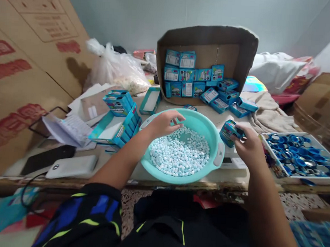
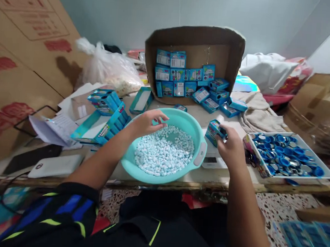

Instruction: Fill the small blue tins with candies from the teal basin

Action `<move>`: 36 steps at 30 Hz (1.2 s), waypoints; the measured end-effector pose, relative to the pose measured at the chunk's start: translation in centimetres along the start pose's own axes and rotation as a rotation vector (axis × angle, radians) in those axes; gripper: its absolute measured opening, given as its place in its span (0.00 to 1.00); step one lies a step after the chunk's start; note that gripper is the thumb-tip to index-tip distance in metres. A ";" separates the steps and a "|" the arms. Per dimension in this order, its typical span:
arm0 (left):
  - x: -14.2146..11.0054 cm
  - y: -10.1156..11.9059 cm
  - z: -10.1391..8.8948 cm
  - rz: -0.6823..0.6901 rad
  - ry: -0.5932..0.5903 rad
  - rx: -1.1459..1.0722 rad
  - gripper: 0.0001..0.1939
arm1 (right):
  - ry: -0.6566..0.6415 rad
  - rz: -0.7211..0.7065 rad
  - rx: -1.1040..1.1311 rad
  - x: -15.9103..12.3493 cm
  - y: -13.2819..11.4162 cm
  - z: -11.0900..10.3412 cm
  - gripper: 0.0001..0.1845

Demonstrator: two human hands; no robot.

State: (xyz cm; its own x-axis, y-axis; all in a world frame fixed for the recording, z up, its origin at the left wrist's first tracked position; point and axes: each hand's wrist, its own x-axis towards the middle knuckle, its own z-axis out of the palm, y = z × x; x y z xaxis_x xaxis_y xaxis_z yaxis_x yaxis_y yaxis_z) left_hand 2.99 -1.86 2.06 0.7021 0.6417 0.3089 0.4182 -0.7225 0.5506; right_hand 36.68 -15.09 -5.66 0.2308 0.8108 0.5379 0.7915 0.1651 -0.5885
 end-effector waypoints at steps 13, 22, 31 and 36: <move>-4.8 8.4 1.8 0.317 0.372 0.159 0.48 | -0.023 -0.138 0.324 -1.6 -17.7 2.0 0.33; -9.1 1.4 -8.6 -0.157 1.011 0.456 0.37 | -0.032 -0.112 0.732 -2.0 -15.5 1.1 0.25; -9.9 -6.7 -11.0 -0.603 0.972 0.490 0.37 | 0.441 0.369 0.565 -6.7 -6.4 2.5 0.20; -10.2 -7.8 -10.2 -0.601 0.789 0.493 0.36 | 0.646 0.492 0.460 -7.6 -4.2 3.3 0.20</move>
State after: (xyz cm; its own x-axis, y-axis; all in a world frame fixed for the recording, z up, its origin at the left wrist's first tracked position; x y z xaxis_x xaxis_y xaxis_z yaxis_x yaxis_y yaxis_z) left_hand -13.27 -0.12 2.54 -0.1833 0.7798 0.5985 0.8743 -0.1490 0.4619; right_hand 29.79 -20.09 -9.25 0.8601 0.4016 0.3147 0.2510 0.2039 -0.9463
